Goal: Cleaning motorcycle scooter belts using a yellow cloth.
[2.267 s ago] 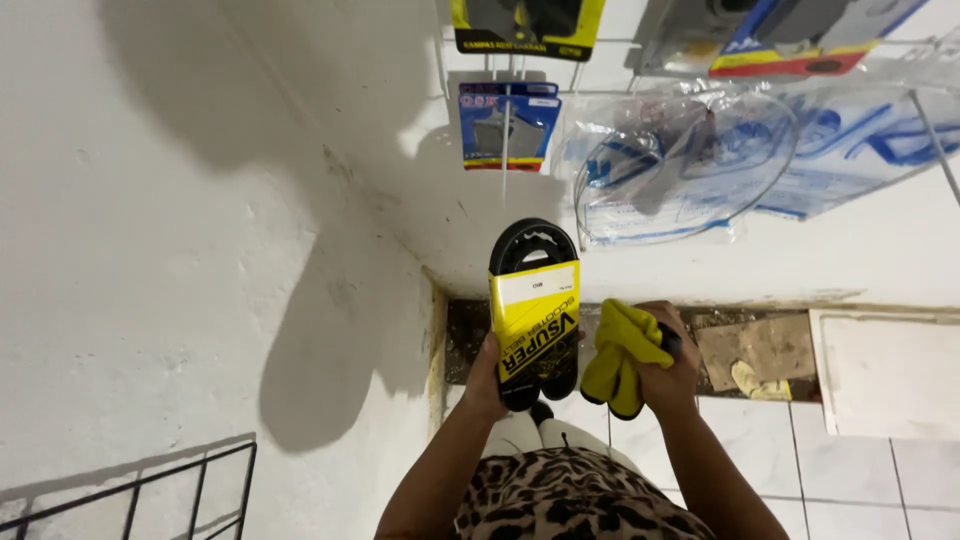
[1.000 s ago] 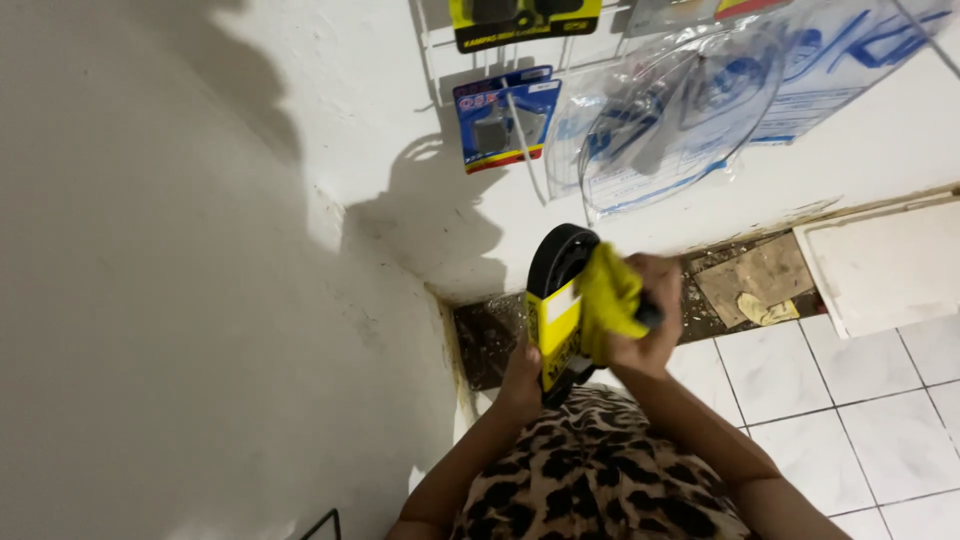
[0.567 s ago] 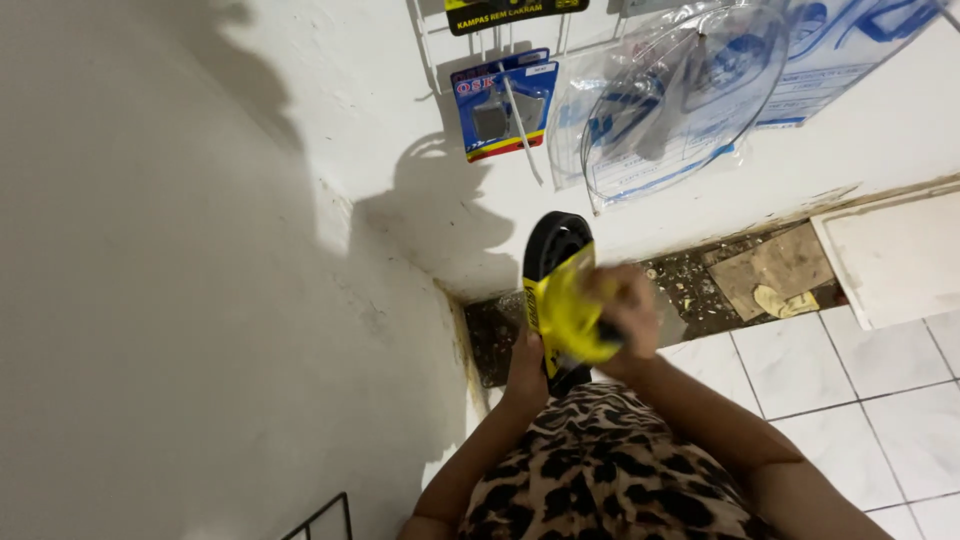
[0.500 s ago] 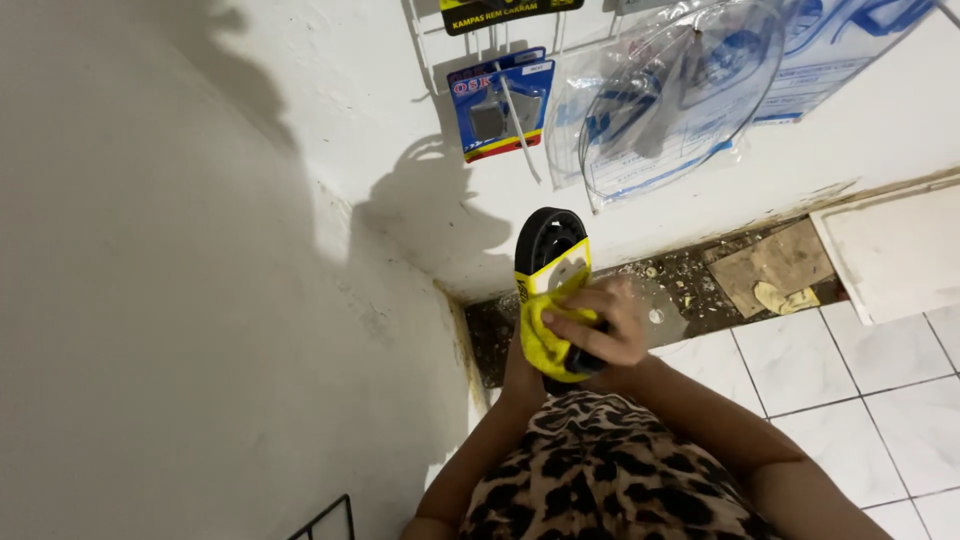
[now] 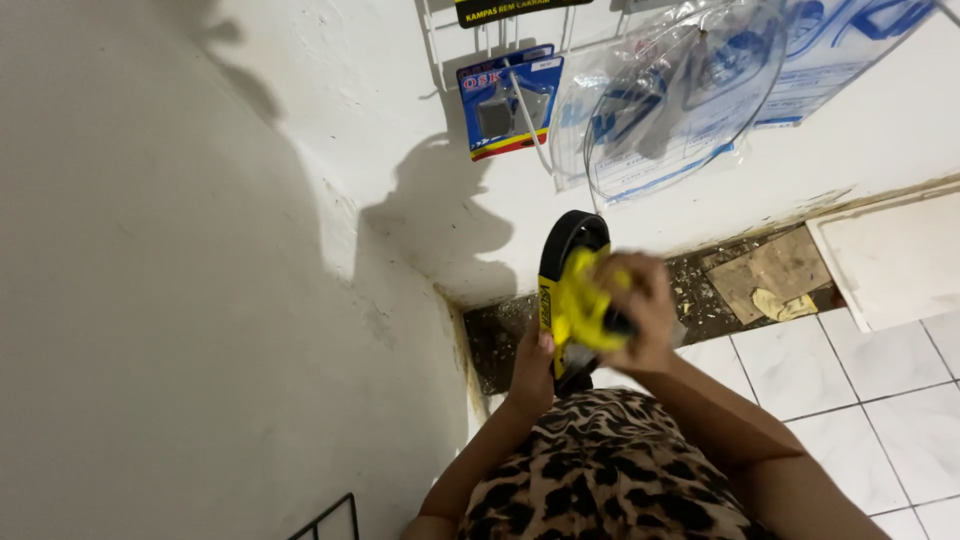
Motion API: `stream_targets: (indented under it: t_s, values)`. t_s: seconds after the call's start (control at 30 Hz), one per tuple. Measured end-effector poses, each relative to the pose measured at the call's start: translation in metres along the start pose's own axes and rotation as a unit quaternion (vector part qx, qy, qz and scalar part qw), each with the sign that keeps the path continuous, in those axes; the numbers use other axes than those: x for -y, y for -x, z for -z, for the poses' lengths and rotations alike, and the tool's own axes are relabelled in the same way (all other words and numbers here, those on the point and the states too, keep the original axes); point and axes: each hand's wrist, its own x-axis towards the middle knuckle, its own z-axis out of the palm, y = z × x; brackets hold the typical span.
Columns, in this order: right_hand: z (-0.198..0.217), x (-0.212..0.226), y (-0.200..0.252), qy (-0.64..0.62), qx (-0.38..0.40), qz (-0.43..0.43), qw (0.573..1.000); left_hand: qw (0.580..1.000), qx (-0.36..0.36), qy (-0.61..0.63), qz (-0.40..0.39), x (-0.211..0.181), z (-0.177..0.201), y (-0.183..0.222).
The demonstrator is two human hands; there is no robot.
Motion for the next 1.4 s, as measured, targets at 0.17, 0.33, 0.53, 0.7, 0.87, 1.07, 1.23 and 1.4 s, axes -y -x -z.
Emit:
stream_targets:
  t_s: [0.17,0.33,0.53,0.7,0.87,1.07,1.23,1.4]
  values:
    - [0.004,0.001,-0.03,0.044,0.036,0.031,0.998,0.997,0.029,0.002,-0.071,-0.074,-0.063,-0.007]
    - [0.005,-0.006,0.002,-0.013,0.05,0.022,0.998,0.994,0.055,-0.005,-0.09,-0.073,-0.057,-0.006]
    - [0.016,-0.012,-0.022,0.066,0.011,0.029,0.997,0.995,0.06,-0.019,-0.072,-0.058,-0.051,0.002]
    - [0.006,0.008,0.0,0.041,0.066,0.146,0.986,0.995,0.06,-0.004,-0.076,-0.074,-0.053,-0.006]
    - [0.018,-0.015,-0.028,0.039,0.005,0.052,0.998,0.995,0.065,-0.03,-0.065,-0.075,-0.056,0.001]
    - [0.004,0.007,-0.007,-0.026,0.019,0.056,0.998,0.995,0.064,-0.038,-0.061,-0.095,-0.068,0.0]
    - [0.019,-0.002,-0.039,0.072,-0.058,0.06,0.994,0.996,0.062,-0.034,-0.048,-0.086,-0.069,0.008]
    - [0.002,-0.001,0.026,-0.001,0.05,0.138,0.989,0.995,0.0,-0.096,-0.001,-0.077,-0.058,0.004]
